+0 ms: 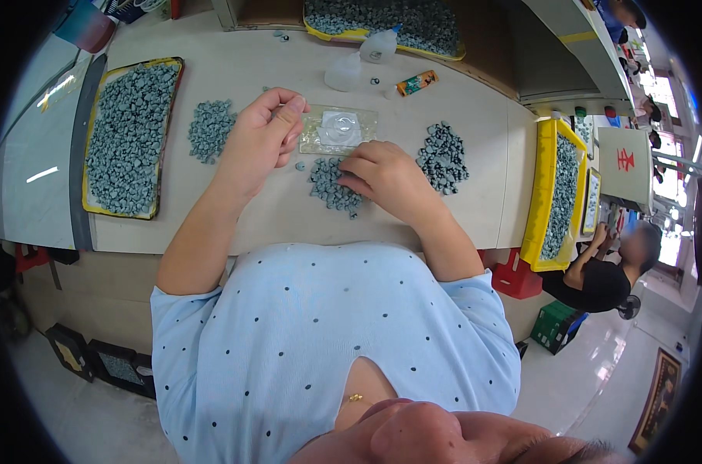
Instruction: The person sets aside a water bottle, dispenses glue from a squeeze bottle onto a clear sheet, and inserts small black components into plastic pieces by hand.
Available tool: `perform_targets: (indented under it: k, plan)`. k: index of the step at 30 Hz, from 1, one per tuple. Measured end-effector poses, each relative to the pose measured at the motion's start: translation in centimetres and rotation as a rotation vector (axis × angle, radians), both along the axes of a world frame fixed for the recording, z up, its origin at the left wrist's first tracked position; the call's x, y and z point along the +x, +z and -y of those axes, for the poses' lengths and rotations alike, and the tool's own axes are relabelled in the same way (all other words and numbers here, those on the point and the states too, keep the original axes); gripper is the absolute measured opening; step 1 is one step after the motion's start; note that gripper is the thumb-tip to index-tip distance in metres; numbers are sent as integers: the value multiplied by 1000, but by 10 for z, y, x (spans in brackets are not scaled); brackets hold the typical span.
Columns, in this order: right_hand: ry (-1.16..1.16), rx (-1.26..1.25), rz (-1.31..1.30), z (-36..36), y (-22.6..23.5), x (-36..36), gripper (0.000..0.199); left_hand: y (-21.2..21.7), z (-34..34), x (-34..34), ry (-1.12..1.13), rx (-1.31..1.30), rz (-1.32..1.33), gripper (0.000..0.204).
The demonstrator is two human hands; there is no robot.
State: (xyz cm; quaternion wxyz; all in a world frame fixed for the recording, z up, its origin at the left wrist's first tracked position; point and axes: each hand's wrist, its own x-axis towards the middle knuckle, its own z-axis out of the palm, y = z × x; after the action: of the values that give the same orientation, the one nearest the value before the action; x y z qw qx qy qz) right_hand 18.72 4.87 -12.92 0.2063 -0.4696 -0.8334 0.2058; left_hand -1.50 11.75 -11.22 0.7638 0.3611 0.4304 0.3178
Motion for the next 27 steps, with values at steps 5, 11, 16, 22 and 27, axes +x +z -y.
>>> perform_targets:
  k: [5, 11, 16, 22, 27]
  plan:
    - [-20, -49, -9, -4, -3, 1, 11, -6, 0, -3, -13, 16, 16, 17]
    - [-124, -42, -14, -5, 2, 4, 12, -6, 1, -3, 4, 16, -6, 19]
    - [-146, -56, 19, -3, 2, 15, 18, -11, -1, -4, 1, 20, 25, 20]
    - [-96, -101, 103, 15, -8, 14, 28, -21, 2, 1, -8, 33, 20, 21]
    - [-160, -107, 59, 27, -20, 15, 28, -31, 1, 1, -27, 30, 5, 22]
